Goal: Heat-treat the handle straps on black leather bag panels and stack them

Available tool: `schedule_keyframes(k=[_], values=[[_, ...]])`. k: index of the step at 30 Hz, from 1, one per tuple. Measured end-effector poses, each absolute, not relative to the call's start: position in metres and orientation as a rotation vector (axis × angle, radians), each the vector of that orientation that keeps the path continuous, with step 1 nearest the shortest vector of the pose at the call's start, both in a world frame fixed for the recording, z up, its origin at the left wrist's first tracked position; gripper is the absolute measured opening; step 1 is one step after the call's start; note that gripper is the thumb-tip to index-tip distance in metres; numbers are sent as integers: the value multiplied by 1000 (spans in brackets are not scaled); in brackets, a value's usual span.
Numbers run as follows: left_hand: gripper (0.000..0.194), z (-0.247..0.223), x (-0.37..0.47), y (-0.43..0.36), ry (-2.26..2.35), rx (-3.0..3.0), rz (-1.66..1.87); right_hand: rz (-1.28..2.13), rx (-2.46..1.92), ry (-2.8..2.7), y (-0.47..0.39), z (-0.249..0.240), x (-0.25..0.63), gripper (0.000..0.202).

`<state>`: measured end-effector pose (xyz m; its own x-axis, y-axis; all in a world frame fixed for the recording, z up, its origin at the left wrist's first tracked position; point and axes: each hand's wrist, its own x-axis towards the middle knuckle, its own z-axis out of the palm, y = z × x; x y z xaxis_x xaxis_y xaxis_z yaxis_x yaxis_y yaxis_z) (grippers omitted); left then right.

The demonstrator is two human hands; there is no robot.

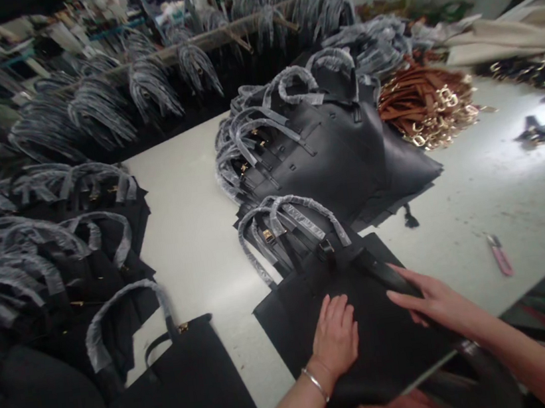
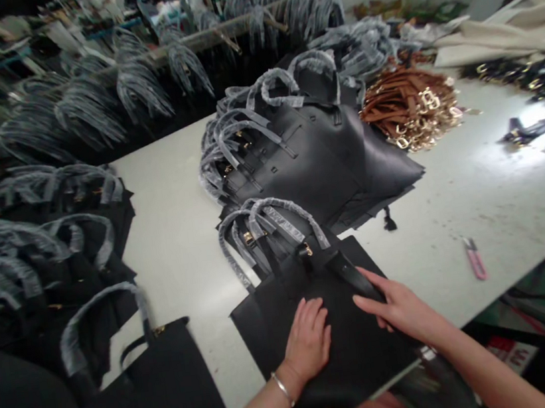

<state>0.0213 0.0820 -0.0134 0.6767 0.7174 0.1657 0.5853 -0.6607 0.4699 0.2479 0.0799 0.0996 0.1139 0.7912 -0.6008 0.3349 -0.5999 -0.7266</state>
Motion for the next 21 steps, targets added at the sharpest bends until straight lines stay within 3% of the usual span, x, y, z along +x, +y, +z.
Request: schedule_keyframes(k=[8,21], values=[[33,-14,19,82,926,2564,448,1687,-2010,-1225,89,76,213,74],[32,-16,18,83,863,2574,530,1799,-1976,-1355,104,82,214,74]])
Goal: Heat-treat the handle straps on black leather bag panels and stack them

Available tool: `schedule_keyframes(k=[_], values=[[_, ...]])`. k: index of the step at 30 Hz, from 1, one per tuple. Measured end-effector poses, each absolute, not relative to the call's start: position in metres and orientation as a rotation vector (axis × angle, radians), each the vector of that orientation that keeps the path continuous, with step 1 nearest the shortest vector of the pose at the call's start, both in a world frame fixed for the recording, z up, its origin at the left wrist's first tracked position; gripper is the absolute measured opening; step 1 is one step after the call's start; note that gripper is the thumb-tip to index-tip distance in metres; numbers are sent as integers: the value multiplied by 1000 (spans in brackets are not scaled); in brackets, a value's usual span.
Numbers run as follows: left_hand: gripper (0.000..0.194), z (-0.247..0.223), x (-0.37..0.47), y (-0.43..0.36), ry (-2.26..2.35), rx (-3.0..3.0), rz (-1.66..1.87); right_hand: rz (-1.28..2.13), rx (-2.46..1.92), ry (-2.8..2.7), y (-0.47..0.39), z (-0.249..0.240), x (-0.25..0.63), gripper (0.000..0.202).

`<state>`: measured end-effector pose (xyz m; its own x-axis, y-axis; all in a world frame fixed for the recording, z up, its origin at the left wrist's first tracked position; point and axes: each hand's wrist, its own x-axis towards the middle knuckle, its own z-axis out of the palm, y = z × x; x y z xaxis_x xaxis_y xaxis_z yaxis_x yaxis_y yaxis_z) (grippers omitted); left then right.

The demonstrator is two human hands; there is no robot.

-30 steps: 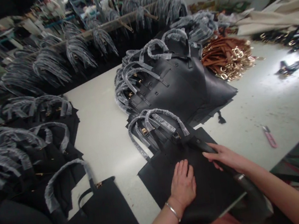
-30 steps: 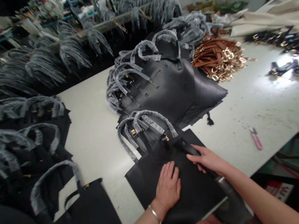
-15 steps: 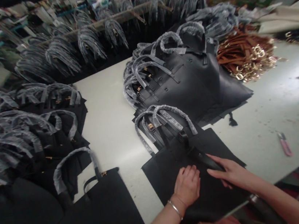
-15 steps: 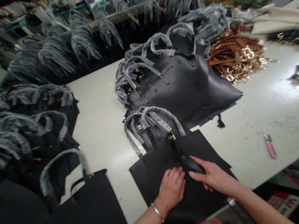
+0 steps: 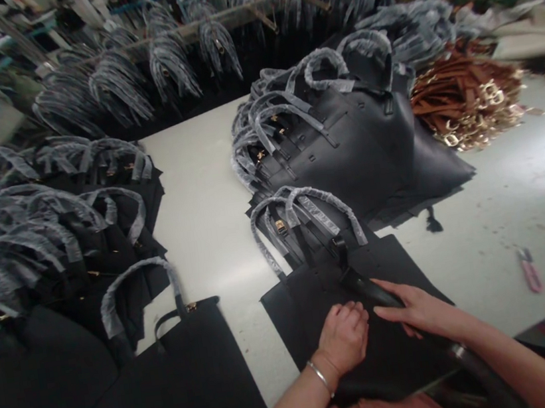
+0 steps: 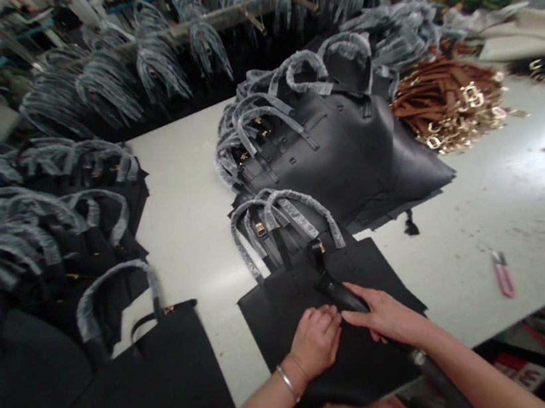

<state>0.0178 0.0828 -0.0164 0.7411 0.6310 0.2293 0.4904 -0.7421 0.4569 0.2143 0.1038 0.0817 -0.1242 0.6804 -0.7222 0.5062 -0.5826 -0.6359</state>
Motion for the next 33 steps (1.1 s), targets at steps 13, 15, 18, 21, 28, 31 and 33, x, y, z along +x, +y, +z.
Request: schedule_keyframes(k=[13,15,18,21,28,31,33], values=[[15,-22,15,83,672,2684,372,1756,-1839,-1555,99,93,192,71],[13,-28,15,82,615,2680,372,1829,-1844,-1574,95,91,192,69],[12,-34,17,80,585,2662,393,1874,-1849,-1617,102,87,183,70],[16,-35,20,80,585,2668,352,1783,-1805,-1756,118,85,167,71],[27,-24,19,82,624,2607,393,1349,-1752,-1750,134,89,152,70],[25,-18,11,81,662,2551,464,1313,-1858,-1611,123,100,174,75],[27,-12,4,86,891,2501,527,1361,-1909,-1539,110,107,190,77]])
